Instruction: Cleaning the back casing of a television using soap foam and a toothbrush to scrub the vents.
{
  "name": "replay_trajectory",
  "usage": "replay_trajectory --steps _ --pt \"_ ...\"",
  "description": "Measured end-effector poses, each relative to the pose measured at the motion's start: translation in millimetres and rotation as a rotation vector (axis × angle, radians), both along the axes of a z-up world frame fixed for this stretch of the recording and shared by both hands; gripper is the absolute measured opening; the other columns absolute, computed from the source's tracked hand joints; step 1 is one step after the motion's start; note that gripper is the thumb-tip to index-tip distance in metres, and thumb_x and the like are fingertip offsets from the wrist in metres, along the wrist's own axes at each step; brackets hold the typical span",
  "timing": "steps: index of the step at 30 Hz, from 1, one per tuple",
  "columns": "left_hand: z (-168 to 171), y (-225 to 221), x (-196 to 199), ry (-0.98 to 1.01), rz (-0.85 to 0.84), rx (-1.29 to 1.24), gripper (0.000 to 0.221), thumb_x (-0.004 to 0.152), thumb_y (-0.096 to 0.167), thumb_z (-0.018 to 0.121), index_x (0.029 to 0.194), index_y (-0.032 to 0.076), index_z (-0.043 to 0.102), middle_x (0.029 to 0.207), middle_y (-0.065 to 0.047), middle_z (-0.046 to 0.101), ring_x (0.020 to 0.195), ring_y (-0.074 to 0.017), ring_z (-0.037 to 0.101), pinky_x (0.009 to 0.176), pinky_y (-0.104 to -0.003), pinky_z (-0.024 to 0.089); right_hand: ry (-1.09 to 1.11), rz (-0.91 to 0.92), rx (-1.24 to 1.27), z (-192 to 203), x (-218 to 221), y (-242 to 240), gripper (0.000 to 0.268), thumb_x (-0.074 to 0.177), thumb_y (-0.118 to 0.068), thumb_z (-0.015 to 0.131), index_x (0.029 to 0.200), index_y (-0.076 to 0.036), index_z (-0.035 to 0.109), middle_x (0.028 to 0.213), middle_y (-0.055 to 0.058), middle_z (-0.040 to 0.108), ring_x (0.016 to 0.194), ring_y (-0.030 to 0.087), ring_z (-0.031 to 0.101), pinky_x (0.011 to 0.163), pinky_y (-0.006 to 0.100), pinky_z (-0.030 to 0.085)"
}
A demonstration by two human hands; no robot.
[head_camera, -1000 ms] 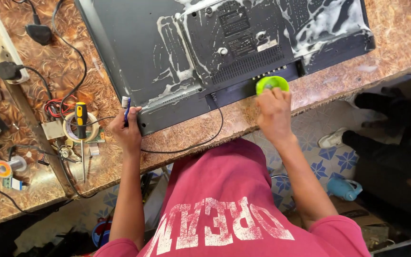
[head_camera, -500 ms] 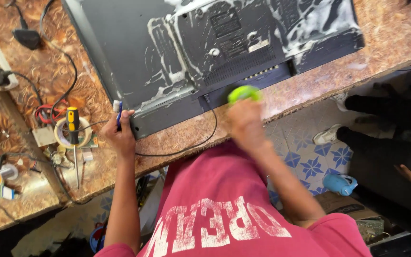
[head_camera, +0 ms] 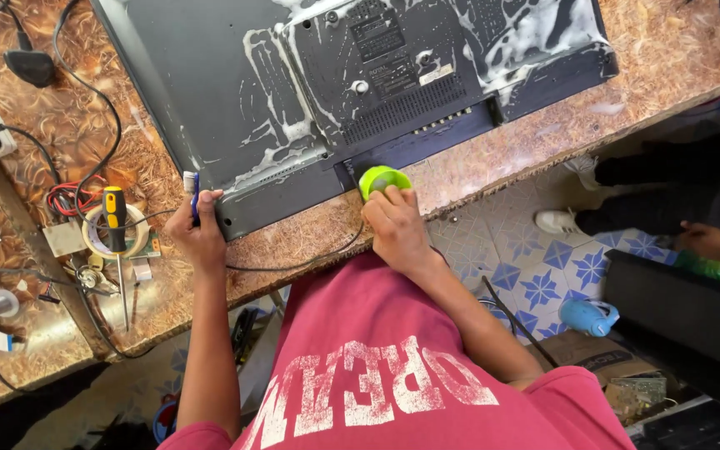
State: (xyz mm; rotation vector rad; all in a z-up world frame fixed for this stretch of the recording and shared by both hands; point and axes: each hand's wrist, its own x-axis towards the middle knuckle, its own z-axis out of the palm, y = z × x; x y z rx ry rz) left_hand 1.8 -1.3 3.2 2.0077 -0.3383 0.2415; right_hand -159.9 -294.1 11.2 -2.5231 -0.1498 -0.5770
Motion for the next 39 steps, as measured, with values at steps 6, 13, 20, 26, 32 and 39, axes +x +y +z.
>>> replay_trajectory --steps 6,13,20,26,32,39 --pt "4.9 0.8 -4.2 -0.015 0.006 0.003 0.030 0.110 0.021 0.065 0.092 0.006 0.083 0.060 -0.012 0.057 0.055 -0.0177 0.047 0.059 -0.034 0.042 0.107 0.098 0.970 -24.0 -29.1 -40.9 0.022 0.099 0.004 0.058 0.085 -0.011 0.052 0.087 0.000 0.057 0.080 0.019 0.052 0.087 0.035 0.039" --pt "-17.1 7.6 -5.6 0.018 0.019 -0.056 0.031 0.110 0.023 0.066 0.090 0.005 0.082 0.051 -0.006 0.049 0.050 -0.0131 0.039 0.056 -0.030 0.037 0.008 -0.091 1.368 -44.1 -61.8 -63.1 0.022 0.099 -0.003 0.061 0.087 -0.010 0.044 0.088 0.005 0.059 0.077 0.011 0.051 0.073 0.029 0.043" --pt "-18.5 9.3 -5.0 0.010 0.020 -0.031 0.029 0.110 0.021 0.065 0.092 0.005 0.082 0.053 -0.007 0.047 0.052 -0.0132 0.038 0.057 -0.032 0.037 -0.149 -0.378 1.407 -38.7 -75.0 -85.6 0.019 0.094 -0.006 0.063 0.091 -0.012 0.045 0.090 0.000 0.055 0.083 0.008 0.052 0.075 0.023 0.042" --pt "-32.7 18.3 -5.0 0.026 0.022 -0.007 0.029 0.111 0.020 0.065 0.094 0.006 0.083 0.061 -0.010 0.057 0.055 -0.0143 0.041 0.061 -0.033 0.041 -0.264 -0.659 1.306 -38.6 -87.9 -127.1 0.019 0.090 -0.004 0.062 0.096 -0.011 0.046 0.091 -0.002 0.053 0.088 0.008 0.055 0.079 0.022 0.045" --pt "-28.3 18.4 -4.5 0.021 0.027 0.008 0.028 0.112 0.020 0.065 0.095 0.006 0.083 0.061 -0.007 0.055 0.055 -0.0139 0.040 0.063 -0.032 0.041 -0.419 -0.918 1.084 -23.2 -83.3 -164.1 0.021 0.086 -0.001 0.059 0.098 -0.012 0.046 0.092 -0.001 0.048 0.088 0.010 0.052 0.080 0.026 0.042" --pt "-29.4 17.2 -4.0 0.027 0.043 -0.018 0.028 0.112 0.019 0.066 0.094 0.004 0.082 0.057 -0.004 0.048 0.054 -0.0106 0.034 0.061 -0.028 0.038 -0.183 -0.645 0.161 28.1 -13.8 -158.5 0.021 0.090 0.007 0.051 0.090 -0.014 0.055 0.084 0.004 0.052 0.081 0.023 0.050 0.083 0.039 0.039"
